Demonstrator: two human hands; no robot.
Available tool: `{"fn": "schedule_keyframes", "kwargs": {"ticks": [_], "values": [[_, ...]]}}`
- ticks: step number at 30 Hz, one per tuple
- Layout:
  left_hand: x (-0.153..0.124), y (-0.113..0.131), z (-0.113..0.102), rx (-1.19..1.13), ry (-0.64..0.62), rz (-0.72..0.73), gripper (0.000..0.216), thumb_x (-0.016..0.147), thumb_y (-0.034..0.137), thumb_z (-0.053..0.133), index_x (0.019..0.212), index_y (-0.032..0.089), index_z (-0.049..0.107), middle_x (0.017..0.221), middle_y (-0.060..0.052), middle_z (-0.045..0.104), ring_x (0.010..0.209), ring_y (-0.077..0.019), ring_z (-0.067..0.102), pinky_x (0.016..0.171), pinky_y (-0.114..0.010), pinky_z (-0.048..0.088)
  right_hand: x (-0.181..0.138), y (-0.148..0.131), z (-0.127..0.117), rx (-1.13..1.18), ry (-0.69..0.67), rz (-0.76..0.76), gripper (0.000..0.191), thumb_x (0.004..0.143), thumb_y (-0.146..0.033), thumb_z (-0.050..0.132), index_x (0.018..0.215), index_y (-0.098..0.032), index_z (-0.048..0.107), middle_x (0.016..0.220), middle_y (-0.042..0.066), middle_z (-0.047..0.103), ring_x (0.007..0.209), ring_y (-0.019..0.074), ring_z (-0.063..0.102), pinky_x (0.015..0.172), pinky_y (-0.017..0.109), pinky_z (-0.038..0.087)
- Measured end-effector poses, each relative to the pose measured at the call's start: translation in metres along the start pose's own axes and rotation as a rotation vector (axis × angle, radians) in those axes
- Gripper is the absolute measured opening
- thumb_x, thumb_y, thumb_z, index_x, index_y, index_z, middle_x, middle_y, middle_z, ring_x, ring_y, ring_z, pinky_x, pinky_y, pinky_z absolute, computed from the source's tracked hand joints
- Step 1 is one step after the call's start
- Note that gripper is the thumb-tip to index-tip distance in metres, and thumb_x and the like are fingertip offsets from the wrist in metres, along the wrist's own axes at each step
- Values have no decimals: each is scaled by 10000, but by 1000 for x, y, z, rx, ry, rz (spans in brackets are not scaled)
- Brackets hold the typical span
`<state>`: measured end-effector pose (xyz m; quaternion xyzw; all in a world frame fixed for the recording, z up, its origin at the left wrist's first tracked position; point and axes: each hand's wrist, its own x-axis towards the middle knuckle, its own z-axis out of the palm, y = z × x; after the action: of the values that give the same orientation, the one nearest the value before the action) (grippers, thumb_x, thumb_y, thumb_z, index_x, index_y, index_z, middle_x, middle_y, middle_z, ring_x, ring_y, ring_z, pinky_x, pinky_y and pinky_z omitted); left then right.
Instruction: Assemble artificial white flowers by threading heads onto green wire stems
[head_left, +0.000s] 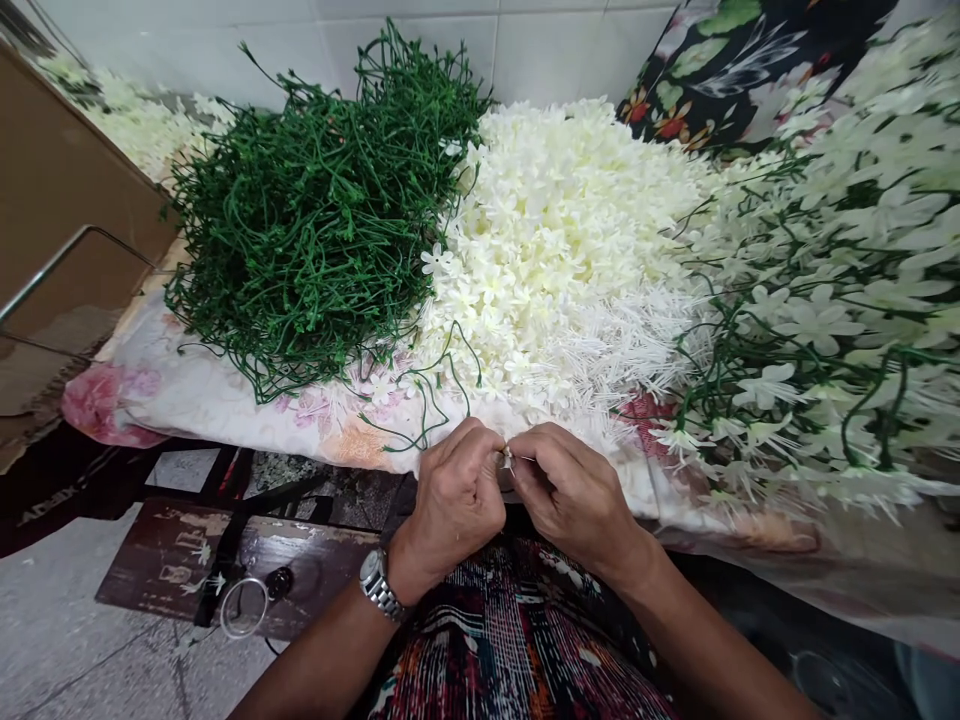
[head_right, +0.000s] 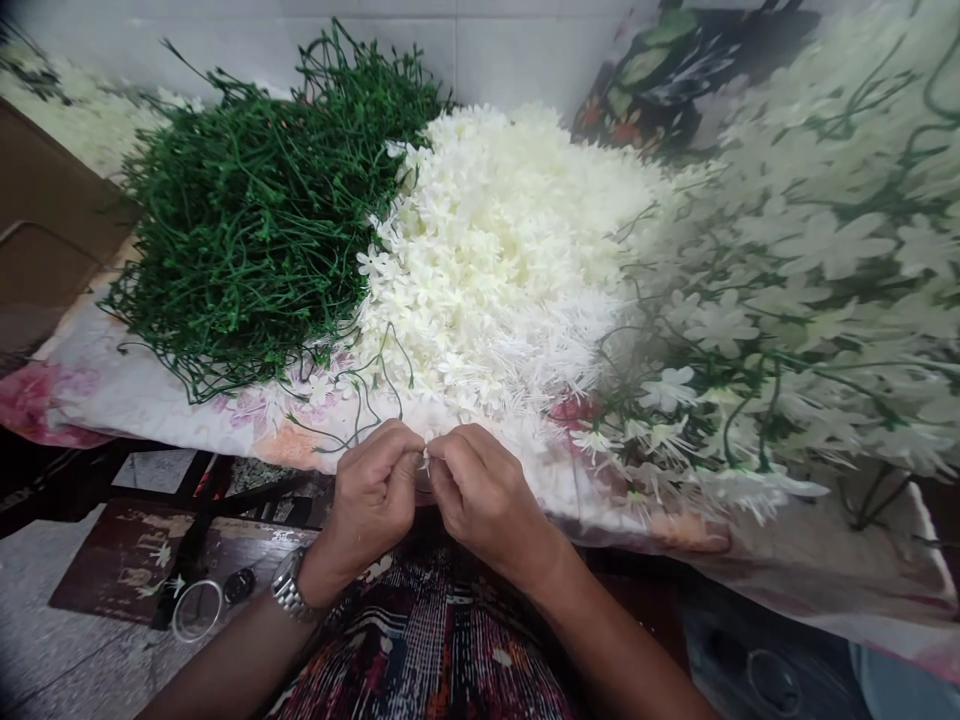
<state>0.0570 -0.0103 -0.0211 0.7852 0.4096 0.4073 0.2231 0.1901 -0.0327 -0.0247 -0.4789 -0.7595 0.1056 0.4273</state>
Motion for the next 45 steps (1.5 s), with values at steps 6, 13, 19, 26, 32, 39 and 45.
{"fn": "schedule_keyframes", "kwargs": {"ticks": [6, 13, 19, 26, 32, 39, 45], "values": [[1, -1, -15, -514, 39, -363, 94, 771, 139, 526, 690, 174, 559, 602, 32, 492, 516, -90, 434, 484, -209, 346, 4, -11, -13, 44, 69, 46, 118, 829, -101, 502, 918, -171, 540, 776, 45, 601, 715, 141, 578, 634, 272, 499], [8, 6, -29, -1091, 219, -642, 282, 575, 347, 783, 623, 160, 578, 615, 31, 487, 542, -89, 462, 529, -219, 388, 4, -14, -31, 42, 122, 50, 182, 819, -145, 522, 991, -189, 559, 879, 63, 626, 803, 172, 609, 698, 301, 517], [3, 9, -22, -1219, 213, -781, 327, 551, 327, 793, 704, 178, 545, 583, 41, 491, 538, -92, 454, 559, -232, 387, 1, -19, -20, 165, 8, 85, 124, 834, -136, 514, 944, -173, 558, 740, 22, 599, 616, 113, 558, 558, 234, 482], [-4, 10, -23, -1186, 103, -586, 155, 561, 136, 657, 700, 165, 595, 714, -22, 531, 695, -147, 521, 627, -256, 437, 6, -23, -23, 180, -14, 16, 161, 823, -45, 456, 853, -158, 567, 665, 17, 562, 594, 109, 538, 519, 225, 452], [-4, 6, -26, -1134, 67, -520, 223, 583, 80, 585, 768, 173, 671, 854, -48, 594, 821, -159, 566, 760, -270, 465, 9, -20, -26, 133, -54, 52, 143, 831, -70, 470, 836, -162, 579, 660, 14, 573, 583, 106, 543, 522, 231, 457], [5, 10, -34, -907, -274, -615, 204, 754, 139, 567, 927, 199, 657, 849, -37, 659, 796, -151, 603, 704, -254, 483, 9, -18, -21, 210, -117, -2, 159, 821, -51, 469, 883, -148, 578, 730, 39, 605, 670, 115, 574, 586, 240, 493], [3, 17, -32, -621, -280, -515, 146, 775, 113, 505, 700, 160, 620, 634, 4, 557, 611, -108, 492, 588, -218, 404, 3, -23, -19, 212, -125, 0, 183, 842, -72, 452, 959, -157, 562, 686, 23, 593, 597, 115, 549, 525, 240, 486]]}}
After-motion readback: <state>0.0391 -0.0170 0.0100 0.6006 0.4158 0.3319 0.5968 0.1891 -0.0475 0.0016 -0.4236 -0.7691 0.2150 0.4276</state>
